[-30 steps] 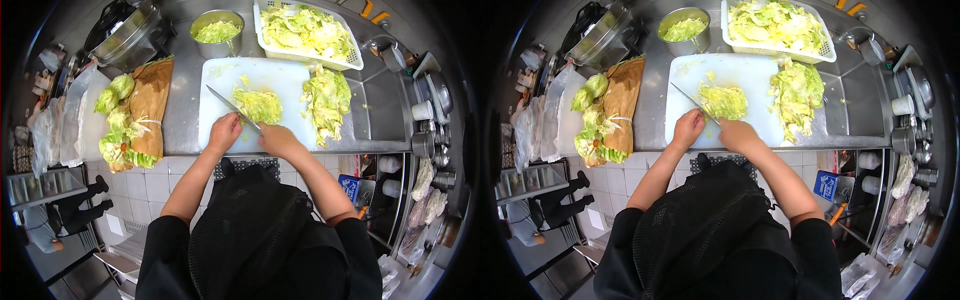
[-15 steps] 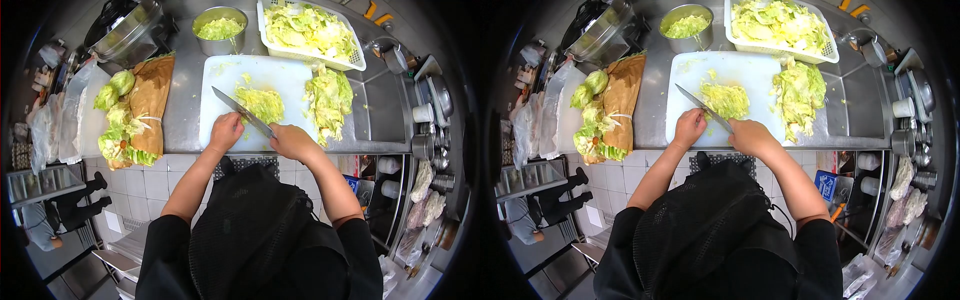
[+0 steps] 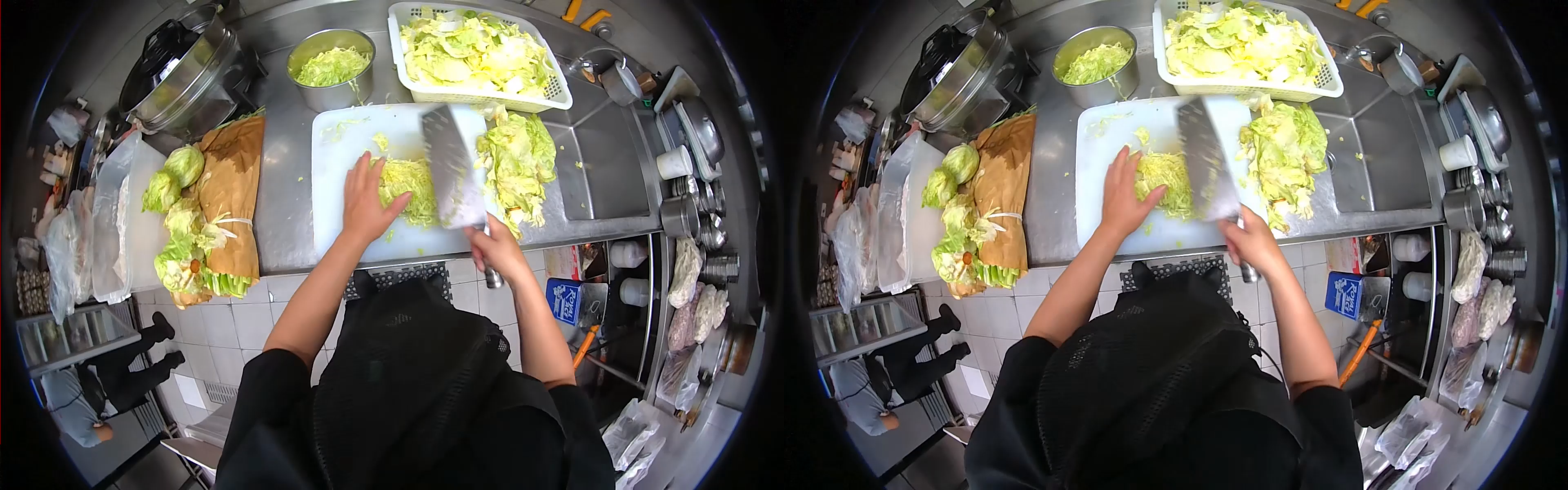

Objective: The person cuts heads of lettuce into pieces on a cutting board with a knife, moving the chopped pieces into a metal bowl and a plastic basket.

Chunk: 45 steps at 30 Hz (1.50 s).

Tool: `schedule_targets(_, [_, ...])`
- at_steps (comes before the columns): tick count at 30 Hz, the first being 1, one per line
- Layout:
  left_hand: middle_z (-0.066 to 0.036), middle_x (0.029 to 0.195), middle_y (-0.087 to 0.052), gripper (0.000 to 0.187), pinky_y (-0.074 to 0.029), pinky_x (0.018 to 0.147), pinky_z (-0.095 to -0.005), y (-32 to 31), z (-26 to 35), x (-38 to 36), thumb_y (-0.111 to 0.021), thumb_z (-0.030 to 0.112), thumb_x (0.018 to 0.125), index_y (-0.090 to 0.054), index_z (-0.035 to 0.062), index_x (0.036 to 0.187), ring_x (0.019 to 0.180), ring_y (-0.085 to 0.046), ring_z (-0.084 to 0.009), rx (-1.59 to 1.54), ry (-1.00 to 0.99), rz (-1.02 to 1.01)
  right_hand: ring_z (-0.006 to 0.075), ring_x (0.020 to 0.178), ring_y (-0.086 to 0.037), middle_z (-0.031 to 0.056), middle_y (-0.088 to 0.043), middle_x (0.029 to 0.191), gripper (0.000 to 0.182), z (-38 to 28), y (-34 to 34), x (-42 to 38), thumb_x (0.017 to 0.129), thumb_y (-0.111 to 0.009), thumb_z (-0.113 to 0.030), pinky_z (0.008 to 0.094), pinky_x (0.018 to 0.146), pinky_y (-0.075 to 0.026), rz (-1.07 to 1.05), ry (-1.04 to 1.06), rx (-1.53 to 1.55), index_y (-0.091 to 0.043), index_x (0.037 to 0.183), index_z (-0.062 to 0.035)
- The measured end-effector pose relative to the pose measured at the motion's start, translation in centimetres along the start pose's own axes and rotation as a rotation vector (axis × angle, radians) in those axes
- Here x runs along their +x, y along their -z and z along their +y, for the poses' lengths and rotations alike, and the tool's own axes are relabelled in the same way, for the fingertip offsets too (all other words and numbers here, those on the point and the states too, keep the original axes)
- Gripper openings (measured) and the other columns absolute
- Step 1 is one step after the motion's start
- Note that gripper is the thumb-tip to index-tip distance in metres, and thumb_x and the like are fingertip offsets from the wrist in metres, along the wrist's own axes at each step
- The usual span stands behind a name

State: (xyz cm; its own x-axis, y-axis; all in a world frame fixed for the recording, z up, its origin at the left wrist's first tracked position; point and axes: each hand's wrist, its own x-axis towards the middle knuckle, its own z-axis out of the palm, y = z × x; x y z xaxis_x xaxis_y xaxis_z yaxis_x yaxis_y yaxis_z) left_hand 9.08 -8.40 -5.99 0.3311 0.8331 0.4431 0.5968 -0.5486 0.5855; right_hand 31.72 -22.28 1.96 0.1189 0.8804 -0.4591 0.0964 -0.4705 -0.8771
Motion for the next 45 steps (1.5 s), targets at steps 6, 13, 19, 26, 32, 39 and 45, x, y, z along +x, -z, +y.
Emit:
schedule_targets(6, [-0.022,0.155,-0.029,0.089,-0.019,0.117,-0.0536,-3.2,2.7,2.5,-0.067,0.065,0.078,-0.043,0.0146,0.146,0.144,-0.026,-0.0401,0.073,-0.018,-0.265,0.0134,0.041,-0.047,0.0023,-0.048,0.057,0.012,6.9,1.2,-4.1,0.093,-0.057,-0.014,0.0282,0.039,-0.040,0.075,-0.246,0.329,-0.050,0.098,-0.0065])
schedule_targets(13, [-0.016,0.140,-0.050,0.062,-0.025,0.112,-0.0543,-4.2,2.1,2.1,-0.071,0.056,0.075,-0.065,0.0200,0.125,0.131,-0.043,-0.0379,0.073,-0.133,-0.257,0.0133,0.041,-0.047,0.0018,-0.047,0.057,0.012,6.0,-5.6,-1.4,0.095,-0.056,-0.017,0.0283,0.039,-0.040,-0.111,-0.266,0.350,-0.048,0.100,-0.0083])
schedule_targets(19, [-0.013,0.122,-0.061,0.038,-0.045,0.097,-0.0426,-4.1,0.1,2.4,-0.072,0.017,0.069,-0.070,0.0123,0.106,0.114,-0.056,-0.0335,-0.144,-0.040,0.070,0.0128,0.043,-0.048,0.0008,-0.046,0.058,0.013,4.2,-9.1,0.6,0.095,-0.056,-0.016,0.0282,0.040,-0.040,-0.224,-0.226,0.459,-0.047,0.099,-0.0077])
schedule_targets(26, [-0.014,0.118,-0.061,0.036,-0.045,0.097,-0.0423,2.0,-0.6,13.2,-0.072,0.020,0.070,-0.071,0.0118,0.105,0.111,-0.057,-0.0345,-0.270,-0.101,0.371,0.0138,0.044,-0.053,0.0027,-0.052,0.059,0.016,-6.7,-8.9,5.1,0.096,-0.057,-0.019,0.0277,0.042,-0.041,-0.168,0.089,0.063,-0.051,0.103,-0.0065])
schedule_targets(32, [-0.016,0.120,-0.060,0.036,-0.045,0.100,-0.0415,4.5,-7.8,26.9,-0.069,0.025,0.082,-0.068,0.0121,0.116,0.116,-0.056,-0.0344,-0.277,0.051,0.338,0.0217,0.049,-0.060,0.0103,-0.060,0.063,0.021,-18.3,-9.0,16.8,0.091,-0.058,-0.022,0.0355,0.050,-0.048,0.077,0.293,-0.503,-0.053,0.098,-0.0030])
schedule_targets(39, [-0.016,0.121,-0.060,0.035,-0.046,0.096,-0.0449,3.7,-14.4,28.1,-0.067,0.023,0.084,-0.068,0.0120,0.117,0.112,-0.057,-0.0348,0.383,0.084,-0.049,0.0438,0.078,-0.064,0.0237,-0.067,0.080,0.026,-15.9,-7.4,13.0,0.089,-0.059,-0.024,0.0521,0.071,-0.050,0.331,0.383,-0.759,-0.055,0.102,-0.0022])
schedule_targets(45, [-0.012,0.122,-0.061,0.027,-0.043,0.095,-0.0466,4.7,-8.0,20.1,-0.066,0.021,0.083,-0.071,0.0113,0.107,0.116,-0.053,-0.0326,-0.036,-0.030,-0.213,0.0410,0.071,-0.065,0.0191,-0.066,0.070,0.025,-8.1,-1.7,4.8,0.086,-0.064,-0.025,0.0499,0.065,-0.050,0.243,0.290,-0.902,-0.057,0.101,-0.0064])
